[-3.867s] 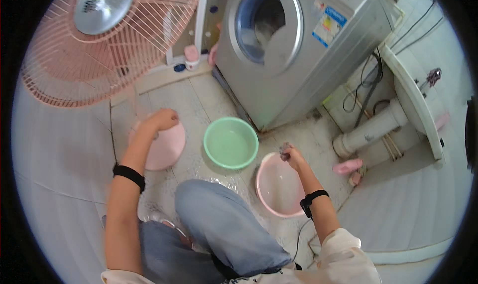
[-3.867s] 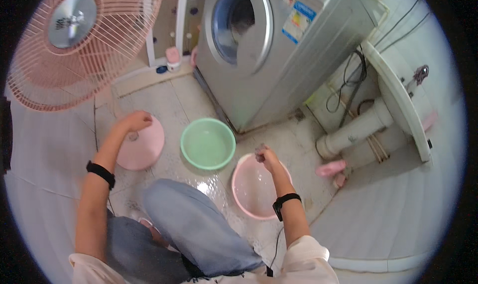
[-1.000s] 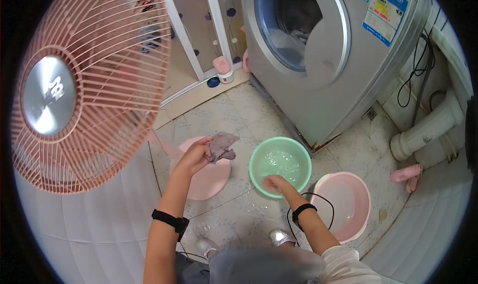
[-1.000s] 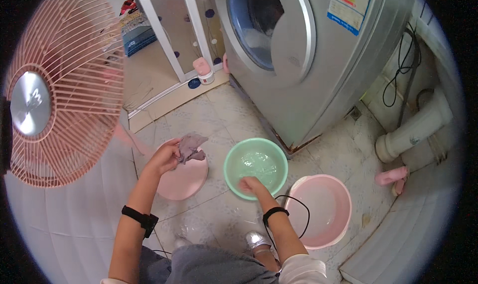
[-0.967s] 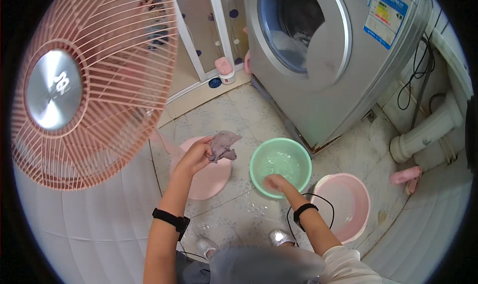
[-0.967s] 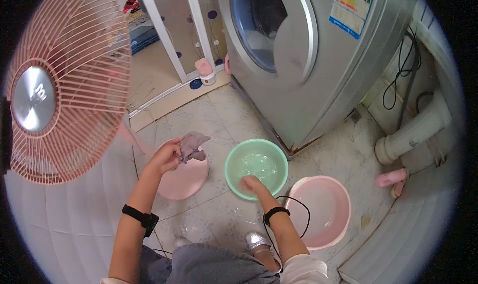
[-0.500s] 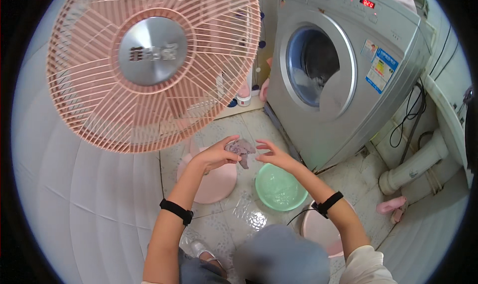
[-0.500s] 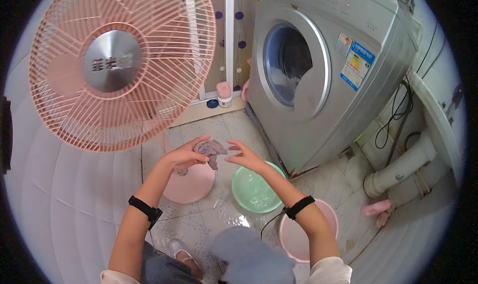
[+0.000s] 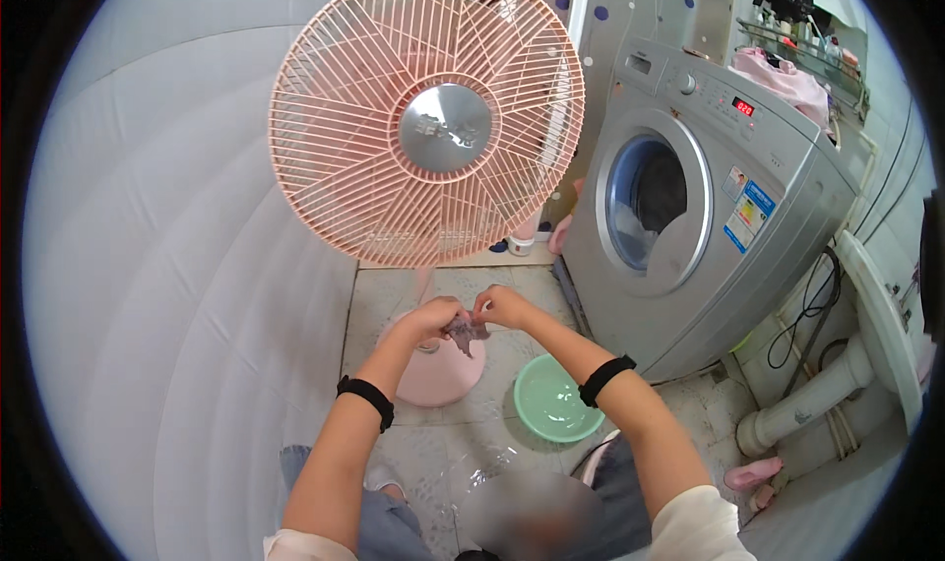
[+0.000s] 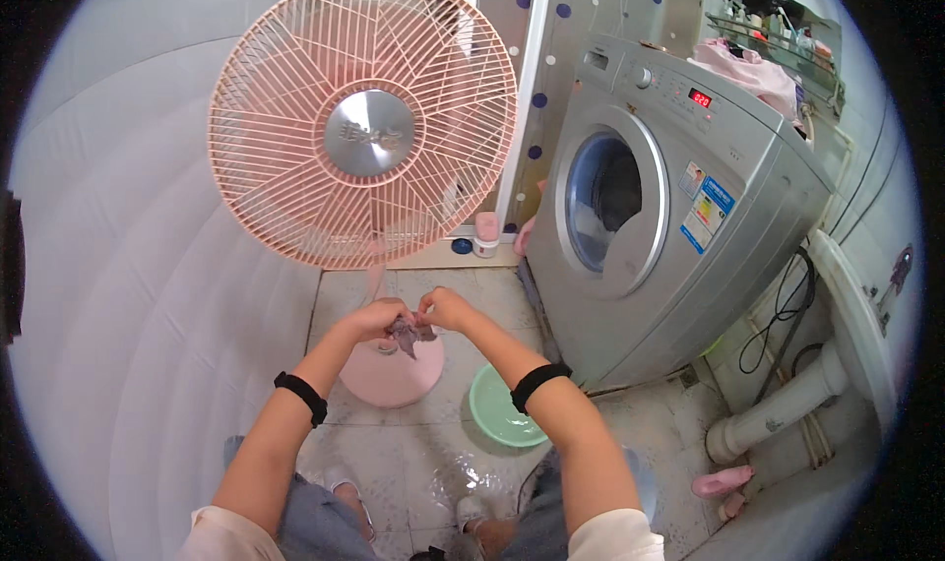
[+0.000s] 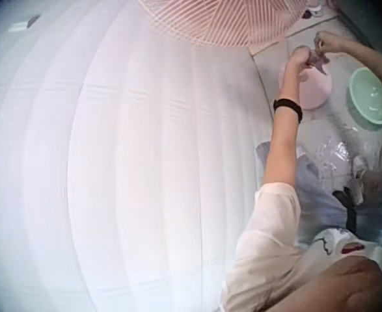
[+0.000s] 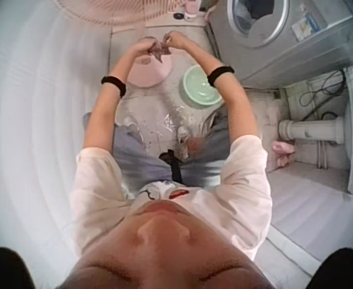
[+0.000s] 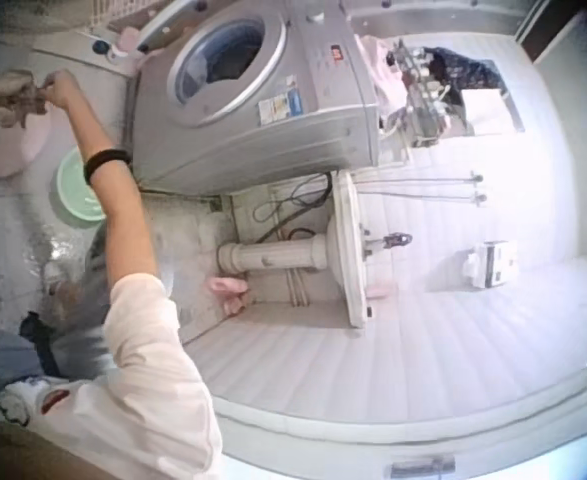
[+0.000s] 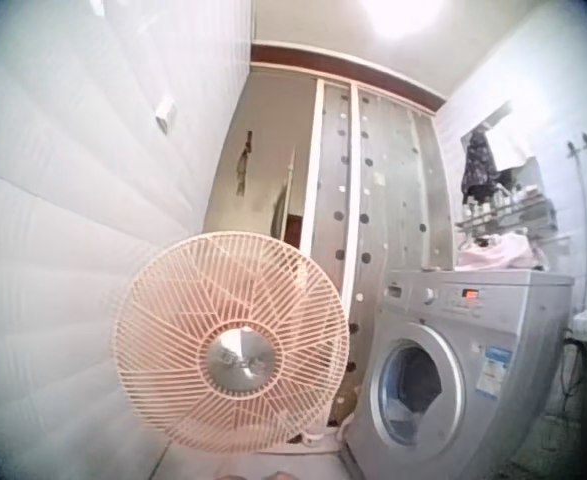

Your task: The person is cleaning a pink floor fan with a wet rag, using water from a pink bucket.

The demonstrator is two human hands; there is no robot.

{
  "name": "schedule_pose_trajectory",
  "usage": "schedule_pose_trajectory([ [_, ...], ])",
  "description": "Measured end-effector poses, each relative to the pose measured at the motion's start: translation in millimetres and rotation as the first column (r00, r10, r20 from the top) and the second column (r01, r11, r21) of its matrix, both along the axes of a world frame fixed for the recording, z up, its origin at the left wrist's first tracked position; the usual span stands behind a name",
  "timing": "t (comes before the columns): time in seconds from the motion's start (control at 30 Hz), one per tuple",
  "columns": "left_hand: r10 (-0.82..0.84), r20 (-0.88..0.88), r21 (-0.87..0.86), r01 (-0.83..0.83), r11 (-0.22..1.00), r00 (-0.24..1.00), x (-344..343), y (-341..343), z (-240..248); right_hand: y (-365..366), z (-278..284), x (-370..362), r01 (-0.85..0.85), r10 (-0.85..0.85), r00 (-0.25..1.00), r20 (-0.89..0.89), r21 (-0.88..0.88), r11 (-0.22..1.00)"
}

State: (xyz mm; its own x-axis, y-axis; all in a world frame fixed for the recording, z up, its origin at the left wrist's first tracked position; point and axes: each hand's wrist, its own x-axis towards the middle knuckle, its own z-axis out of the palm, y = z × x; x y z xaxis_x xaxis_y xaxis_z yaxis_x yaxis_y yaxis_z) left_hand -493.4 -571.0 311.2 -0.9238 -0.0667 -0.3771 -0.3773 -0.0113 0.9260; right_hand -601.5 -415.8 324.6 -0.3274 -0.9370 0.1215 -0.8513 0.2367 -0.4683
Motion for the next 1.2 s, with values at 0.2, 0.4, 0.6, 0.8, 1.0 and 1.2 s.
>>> schedule_pose_trajectory([
  [0.2,-0.074,-0.145,-0.406,0.009,0.914,0.987,29.0,20.9,63.3,-15.9,42.5,12.6,-0.056,-0.164,0.859,0.486,0.406,0.912],
  [0.4,-0.174,-0.001,-0.349,0.162,0.923,0.985,46.4,20.8,74.7,-7.9,59.4,25.7,-0.116,-0.129,0.878,0.461,0.465,0.878],
  [0.6,-0.109,0.114,-0.311,0.140,0.940,0.987,17.2,6.0,44.1,-18.2,19.9,-25.1,-0.167,0.090,0.938,0.336,0.208,0.964],
  [0.8,-0.108,0.094,-0.574,0.142,0.806,0.990,-11.2,9.0,35.5,-21.2,-9.9,-26.5,-0.135,-0.061,0.749,0.660,0.241,0.961],
  [1.0,-0.151,0.081,-0.728,0.162,0.666,0.985,-46.2,-24.5,-28.2,-43.3,-49.8,-58.3,-0.088,-0.084,0.857,0.508,0.306,0.948],
  [1.2,-0.329,0.113,-0.832,0.271,0.484,0.938,-78.5,-6.9,-35.3,-28.5,-67.1,-65.2,0.074,-0.166,0.940,0.296,0.298,0.952],
])
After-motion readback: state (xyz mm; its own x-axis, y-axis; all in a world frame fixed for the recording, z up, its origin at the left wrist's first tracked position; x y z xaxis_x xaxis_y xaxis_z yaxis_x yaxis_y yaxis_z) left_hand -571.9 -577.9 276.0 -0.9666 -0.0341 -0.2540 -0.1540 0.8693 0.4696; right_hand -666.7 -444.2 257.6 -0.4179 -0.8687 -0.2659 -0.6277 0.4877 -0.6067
